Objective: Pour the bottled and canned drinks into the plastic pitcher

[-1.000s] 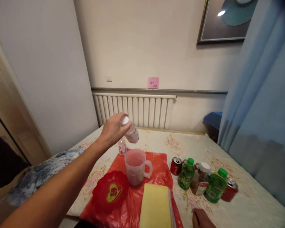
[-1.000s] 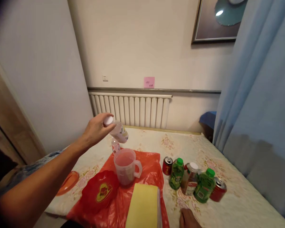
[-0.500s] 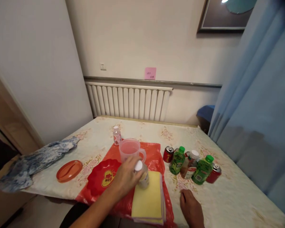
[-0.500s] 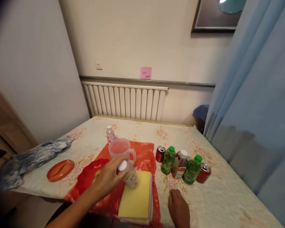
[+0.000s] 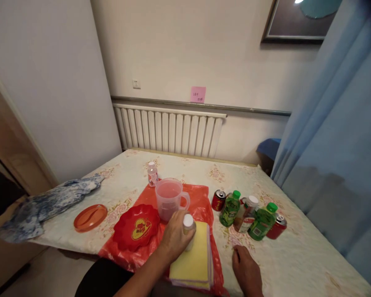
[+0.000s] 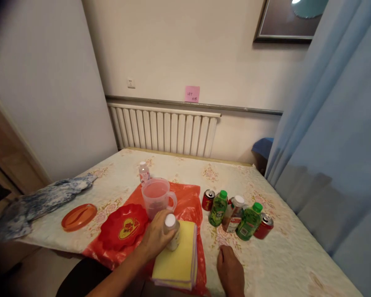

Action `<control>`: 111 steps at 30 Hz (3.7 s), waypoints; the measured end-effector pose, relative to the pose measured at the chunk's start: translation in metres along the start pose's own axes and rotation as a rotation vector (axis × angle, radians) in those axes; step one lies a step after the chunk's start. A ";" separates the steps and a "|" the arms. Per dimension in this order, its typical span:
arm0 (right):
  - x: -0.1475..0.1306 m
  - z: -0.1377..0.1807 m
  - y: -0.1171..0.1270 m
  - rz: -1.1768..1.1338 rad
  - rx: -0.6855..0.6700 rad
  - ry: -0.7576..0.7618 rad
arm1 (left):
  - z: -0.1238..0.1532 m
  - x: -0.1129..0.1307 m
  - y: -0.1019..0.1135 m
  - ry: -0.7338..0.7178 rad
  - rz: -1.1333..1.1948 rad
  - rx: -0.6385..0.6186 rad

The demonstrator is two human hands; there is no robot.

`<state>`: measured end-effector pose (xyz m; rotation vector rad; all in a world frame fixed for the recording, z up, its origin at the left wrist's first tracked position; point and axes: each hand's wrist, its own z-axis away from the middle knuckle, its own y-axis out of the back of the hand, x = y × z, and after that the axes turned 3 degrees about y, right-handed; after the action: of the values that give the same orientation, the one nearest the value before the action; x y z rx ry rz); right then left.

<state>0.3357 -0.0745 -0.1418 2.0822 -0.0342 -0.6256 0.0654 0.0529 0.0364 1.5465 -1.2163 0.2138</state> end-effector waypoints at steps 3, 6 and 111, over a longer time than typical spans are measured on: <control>-0.016 -0.017 0.008 -0.171 0.086 -0.144 | 0.000 -0.007 -0.011 0.079 0.098 -0.025; -0.062 -0.044 0.032 -0.375 0.142 -0.111 | 0.000 -0.014 -0.017 0.117 0.148 -0.046; -0.226 -0.041 0.093 -0.737 -0.348 0.235 | 0.095 -0.058 -0.007 0.268 0.403 -0.191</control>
<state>0.1774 -0.0370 0.0446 1.7787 0.9434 -0.7428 0.0021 0.0076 -0.0437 1.0597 -1.2815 0.5349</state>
